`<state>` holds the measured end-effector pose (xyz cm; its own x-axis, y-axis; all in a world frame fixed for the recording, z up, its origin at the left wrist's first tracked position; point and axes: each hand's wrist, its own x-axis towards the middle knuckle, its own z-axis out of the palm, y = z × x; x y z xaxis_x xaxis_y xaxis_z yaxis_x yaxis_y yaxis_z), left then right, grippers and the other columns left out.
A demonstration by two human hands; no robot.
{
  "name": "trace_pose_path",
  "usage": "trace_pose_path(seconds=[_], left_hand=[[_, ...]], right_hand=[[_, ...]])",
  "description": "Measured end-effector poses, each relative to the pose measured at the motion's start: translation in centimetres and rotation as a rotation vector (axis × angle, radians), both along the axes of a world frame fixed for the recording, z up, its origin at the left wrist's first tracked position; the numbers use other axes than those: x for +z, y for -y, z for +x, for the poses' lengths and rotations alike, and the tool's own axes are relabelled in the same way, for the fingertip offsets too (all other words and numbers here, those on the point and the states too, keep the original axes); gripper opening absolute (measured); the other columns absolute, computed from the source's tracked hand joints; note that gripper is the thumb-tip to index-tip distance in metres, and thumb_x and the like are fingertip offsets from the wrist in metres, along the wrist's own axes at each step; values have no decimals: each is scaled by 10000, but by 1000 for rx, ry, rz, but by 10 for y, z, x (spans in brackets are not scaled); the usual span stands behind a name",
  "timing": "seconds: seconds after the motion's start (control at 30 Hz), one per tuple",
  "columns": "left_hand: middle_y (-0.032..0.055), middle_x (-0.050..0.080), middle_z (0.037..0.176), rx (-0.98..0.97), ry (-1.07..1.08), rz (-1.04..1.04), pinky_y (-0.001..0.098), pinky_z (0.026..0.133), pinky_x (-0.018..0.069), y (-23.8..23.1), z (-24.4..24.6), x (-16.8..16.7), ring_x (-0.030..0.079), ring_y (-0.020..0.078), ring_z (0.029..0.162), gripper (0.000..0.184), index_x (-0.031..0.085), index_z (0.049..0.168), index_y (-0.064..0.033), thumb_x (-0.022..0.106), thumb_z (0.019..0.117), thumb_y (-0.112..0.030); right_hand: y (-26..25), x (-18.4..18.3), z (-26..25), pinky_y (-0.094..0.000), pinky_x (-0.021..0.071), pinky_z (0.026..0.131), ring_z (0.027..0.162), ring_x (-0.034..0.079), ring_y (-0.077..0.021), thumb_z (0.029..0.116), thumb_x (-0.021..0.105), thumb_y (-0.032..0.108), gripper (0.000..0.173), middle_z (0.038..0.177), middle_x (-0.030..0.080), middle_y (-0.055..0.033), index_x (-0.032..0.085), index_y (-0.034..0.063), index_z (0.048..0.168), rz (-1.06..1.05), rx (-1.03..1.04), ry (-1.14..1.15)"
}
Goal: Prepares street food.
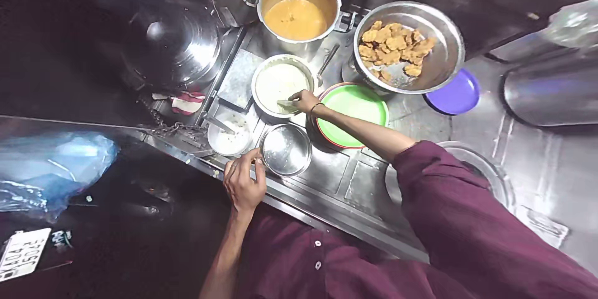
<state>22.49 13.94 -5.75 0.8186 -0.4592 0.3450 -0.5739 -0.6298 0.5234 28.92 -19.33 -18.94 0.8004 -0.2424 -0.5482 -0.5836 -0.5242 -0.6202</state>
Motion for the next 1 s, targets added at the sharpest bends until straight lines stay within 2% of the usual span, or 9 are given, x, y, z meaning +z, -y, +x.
trace_pose_path(seconds=[0.1, 0.2, 0.33, 0.43, 0.63, 0.8, 0.83, 0.93, 1.0], left_hand=[[-29, 772, 1002, -7, -6, 0, 343, 885, 565, -1, 0, 1, 712, 89, 928, 287, 746, 1143, -100, 535, 987, -216], [-23, 772, 1006, -5, -10, 6, 350, 903, 564, -3, 0, 1, 713, 94, 938, 294, 742, 1149, -90, 530, 986, -211], [-17, 772, 1008, 22, -13, 7, 356, 894, 559, -3, 0, -1, 708, 102, 935, 303, 744, 1148, -91, 523, 985, -219], [-17, 773, 1007, 28, -5, -10, 357, 905, 563, -3, -1, -1, 712, 102, 942, 295, 747, 1136, -90, 529, 978, -212], [-36, 772, 996, 24, 22, -11, 345, 900, 567, -1, 0, -2, 710, 85, 939, 295, 753, 1120, -103, 528, 971, -224], [-59, 769, 977, 9, 43, -12, 330, 839, 566, -1, 0, -3, 702, 66, 891, 287, 763, 1105, -129, 538, 962, -237], [-65, 768, 971, 9, 48, -11, 328, 833, 564, -1, -1, -3, 699, 61, 885, 287, 763, 1103, -135, 537, 961, -242], [-70, 767, 963, 5, 61, -5, 328, 844, 569, -1, 1, -2, 702, 61, 886, 289, 763, 1104, -134, 535, 962, -242], [-61, 768, 957, 4, 66, 2, 325, 841, 572, 0, 1, -2, 704, 64, 881, 288, 764, 1095, -128, 532, 966, -241]], right_hand=[[-14, 24, 21, -650, 537, 860, 1055, 693, -414, 980, 599, 257, 275, 1103, 732, -198, 744, 147, 1187, -311, 124, -41], [-3, 45, 35, -692, 516, 771, 986, 676, -502, 921, 630, 138, 244, 1030, 702, -277, 702, 39, 1132, -545, 378, -30], [29, 47, 34, -626, 536, 758, 901, 686, -483, 1027, 481, 45, 237, 968, 680, -290, 644, -88, 1135, -723, 803, 57], [39, 49, 25, -606, 545, 752, 876, 685, -453, 1007, 506, 16, 183, 947, 677, -256, 672, -60, 1016, -729, 948, -10], [43, 96, 43, -646, 533, 763, 960, 688, -439, 889, 700, 213, 231, 988, 695, -232, 690, 6, 990, -592, 644, -259], [52, 43, 33, -669, 532, 816, 937, 699, -408, 910, 689, 187, 186, 966, 725, -216, 762, 27, 968, -263, 329, -216], [47, 29, 26, -640, 546, 831, 926, 708, -380, 923, 681, 184, 189, 968, 736, -203, 773, 34, 991, -171, 243, -184], [19, 21, 10, -552, 548, 954, 1061, 692, -336, 989, 596, 139, 291, 1180, 697, -216, 707, 34, 1236, 143, -40, -165], [6, 11, 6, -577, 547, 976, 1114, 689, -353, 991, 606, 181, 319, 1223, 696, -210, 702, 91, 1281, 90, -85, -119]])
